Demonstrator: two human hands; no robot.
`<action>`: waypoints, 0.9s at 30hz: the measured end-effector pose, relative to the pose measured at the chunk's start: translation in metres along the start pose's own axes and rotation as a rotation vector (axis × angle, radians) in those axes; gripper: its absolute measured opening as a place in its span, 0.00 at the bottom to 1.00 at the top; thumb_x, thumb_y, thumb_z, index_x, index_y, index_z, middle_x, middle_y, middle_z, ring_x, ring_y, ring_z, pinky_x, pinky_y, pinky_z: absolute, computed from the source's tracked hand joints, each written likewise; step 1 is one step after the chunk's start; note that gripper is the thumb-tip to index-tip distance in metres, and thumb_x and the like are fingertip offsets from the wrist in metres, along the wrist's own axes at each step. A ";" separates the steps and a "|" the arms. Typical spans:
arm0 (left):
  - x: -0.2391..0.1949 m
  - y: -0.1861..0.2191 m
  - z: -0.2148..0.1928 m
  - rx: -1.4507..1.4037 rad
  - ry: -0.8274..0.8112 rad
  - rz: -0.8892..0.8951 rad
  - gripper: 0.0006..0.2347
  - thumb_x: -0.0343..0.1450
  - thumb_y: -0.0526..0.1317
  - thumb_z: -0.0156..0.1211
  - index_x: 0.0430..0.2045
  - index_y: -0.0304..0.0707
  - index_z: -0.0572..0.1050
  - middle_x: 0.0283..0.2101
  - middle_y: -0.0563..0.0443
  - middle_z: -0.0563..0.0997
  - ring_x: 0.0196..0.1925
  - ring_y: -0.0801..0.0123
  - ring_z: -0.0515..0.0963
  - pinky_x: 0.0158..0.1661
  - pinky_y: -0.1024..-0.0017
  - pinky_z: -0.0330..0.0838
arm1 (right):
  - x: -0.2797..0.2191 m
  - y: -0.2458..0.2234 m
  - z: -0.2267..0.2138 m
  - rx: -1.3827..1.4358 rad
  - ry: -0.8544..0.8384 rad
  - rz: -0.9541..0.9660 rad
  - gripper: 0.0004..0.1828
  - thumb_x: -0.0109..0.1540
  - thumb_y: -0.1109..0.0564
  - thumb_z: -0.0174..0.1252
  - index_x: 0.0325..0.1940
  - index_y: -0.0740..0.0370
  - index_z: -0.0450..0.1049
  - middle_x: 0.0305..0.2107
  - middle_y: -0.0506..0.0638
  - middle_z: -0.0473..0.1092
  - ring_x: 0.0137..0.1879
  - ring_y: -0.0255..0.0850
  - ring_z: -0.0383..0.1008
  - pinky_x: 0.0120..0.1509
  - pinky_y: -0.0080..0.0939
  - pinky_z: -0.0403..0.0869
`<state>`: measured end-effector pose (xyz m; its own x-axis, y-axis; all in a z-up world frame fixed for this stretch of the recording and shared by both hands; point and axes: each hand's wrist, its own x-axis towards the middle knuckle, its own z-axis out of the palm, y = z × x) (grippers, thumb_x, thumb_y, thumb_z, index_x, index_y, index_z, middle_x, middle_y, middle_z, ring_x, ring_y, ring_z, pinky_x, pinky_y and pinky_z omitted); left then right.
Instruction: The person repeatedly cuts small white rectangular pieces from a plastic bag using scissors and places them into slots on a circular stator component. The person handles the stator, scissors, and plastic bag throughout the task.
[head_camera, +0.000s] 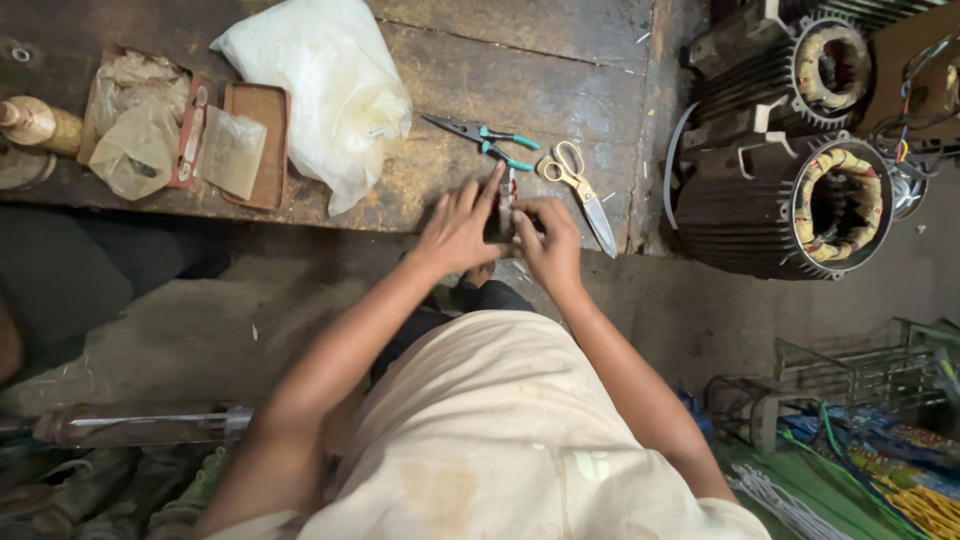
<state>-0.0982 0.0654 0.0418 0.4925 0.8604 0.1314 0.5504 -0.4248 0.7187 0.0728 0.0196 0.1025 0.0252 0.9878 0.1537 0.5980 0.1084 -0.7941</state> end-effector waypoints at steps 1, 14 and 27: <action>-0.003 0.008 0.002 -0.035 -0.040 -0.061 0.54 0.59 0.62 0.73 0.73 0.41 0.42 0.59 0.29 0.66 0.59 0.34 0.69 0.58 0.45 0.62 | -0.002 0.004 -0.005 0.007 0.002 -0.019 0.09 0.65 0.66 0.61 0.49 0.65 0.77 0.42 0.54 0.74 0.46 0.43 0.78 0.51 0.39 0.76; 0.024 0.036 0.025 -0.332 0.176 -0.140 0.17 0.77 0.46 0.57 0.61 0.50 0.71 0.64 0.28 0.64 0.61 0.33 0.71 0.57 0.50 0.70 | -0.008 0.035 -0.025 0.133 0.051 0.132 0.15 0.64 0.63 0.62 0.56 0.65 0.75 0.47 0.53 0.73 0.54 0.42 0.74 0.60 0.38 0.71; 0.031 0.027 0.020 -0.426 0.133 -0.091 0.15 0.78 0.47 0.55 0.58 0.48 0.73 0.62 0.31 0.68 0.64 0.36 0.71 0.60 0.51 0.69 | -0.012 0.048 -0.015 0.428 0.095 0.313 0.14 0.64 0.63 0.64 0.54 0.66 0.74 0.46 0.49 0.75 0.52 0.33 0.74 0.59 0.33 0.73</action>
<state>-0.0547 0.0751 0.0516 0.3486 0.9294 0.1209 0.2476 -0.2157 0.9445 0.1129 0.0113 0.0717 0.2338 0.9679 -0.0922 0.1705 -0.1341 -0.9762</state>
